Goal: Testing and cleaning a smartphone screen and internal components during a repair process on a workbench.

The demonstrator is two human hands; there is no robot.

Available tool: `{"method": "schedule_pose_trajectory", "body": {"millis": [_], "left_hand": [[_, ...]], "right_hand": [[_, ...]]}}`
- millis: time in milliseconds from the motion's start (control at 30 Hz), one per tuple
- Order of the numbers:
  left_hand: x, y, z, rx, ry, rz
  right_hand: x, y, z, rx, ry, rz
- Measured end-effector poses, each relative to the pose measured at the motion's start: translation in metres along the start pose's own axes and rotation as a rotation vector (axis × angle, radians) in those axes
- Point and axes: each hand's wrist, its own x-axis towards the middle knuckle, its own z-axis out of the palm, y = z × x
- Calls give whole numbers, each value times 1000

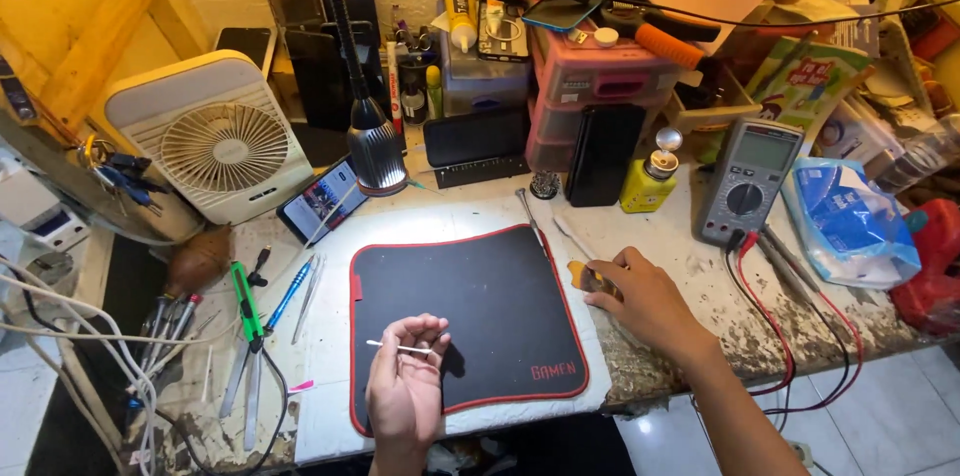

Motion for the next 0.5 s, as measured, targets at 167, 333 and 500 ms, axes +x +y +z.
{"method": "schedule_pose_trajectory", "body": {"millis": [167,333,500], "left_hand": [[0,-4,0,-38,-23,36],[-4,5,12,-70,-51,-9],[-9,13,17,-95,-30,-20]], "right_hand": [[16,10,1,104,-23,93],[56,44,20,-13,-28,-9],[75,66,39,43,75,8]]}}
